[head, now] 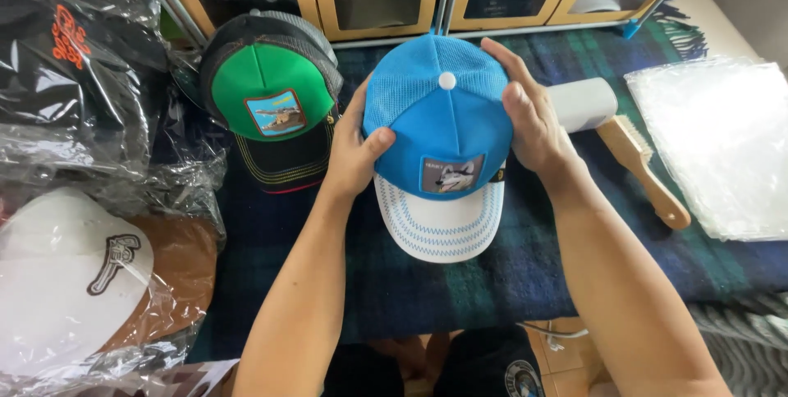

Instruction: The person uses a handheld steamer to apply steam to a blue and white trucker cap, focusing on the front panel and brim. They then use a wooden brush to brush the cap's surface and finally turn the cap over to inspect the inside.

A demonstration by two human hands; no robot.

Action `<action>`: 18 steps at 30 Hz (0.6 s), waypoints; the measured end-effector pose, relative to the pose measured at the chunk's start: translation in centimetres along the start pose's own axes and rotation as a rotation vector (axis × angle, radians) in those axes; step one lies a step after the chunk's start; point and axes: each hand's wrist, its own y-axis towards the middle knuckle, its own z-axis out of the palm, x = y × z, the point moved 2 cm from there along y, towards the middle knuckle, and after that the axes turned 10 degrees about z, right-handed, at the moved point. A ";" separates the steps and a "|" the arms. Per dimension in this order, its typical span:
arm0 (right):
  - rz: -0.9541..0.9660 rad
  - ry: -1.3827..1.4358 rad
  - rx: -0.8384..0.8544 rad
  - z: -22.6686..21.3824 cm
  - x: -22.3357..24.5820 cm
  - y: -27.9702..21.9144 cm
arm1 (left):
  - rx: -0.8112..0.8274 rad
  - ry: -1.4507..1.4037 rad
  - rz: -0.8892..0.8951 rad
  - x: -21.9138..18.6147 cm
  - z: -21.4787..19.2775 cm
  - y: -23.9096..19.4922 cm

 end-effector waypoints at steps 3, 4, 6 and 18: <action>0.039 0.022 -0.044 0.1 0.1 0.5 | 0.000 0.042 -0.008 0.4 0.2 0.3; 0.043 0.022 -0.046 0.4 0.3 0.3 | 0.003 0.041 -0.012 0.6 0.1 0.2; 0.106 0.021 -0.086 0.6 0.8 -0.3 | 0.016 0.037 -0.011 0.8 0.1 -0.1; 0.935 -1.022 -0.202 -6.4 -8.9 -7.9 | 0.028 -0.088 0.063 0.5 -0.2 -0.7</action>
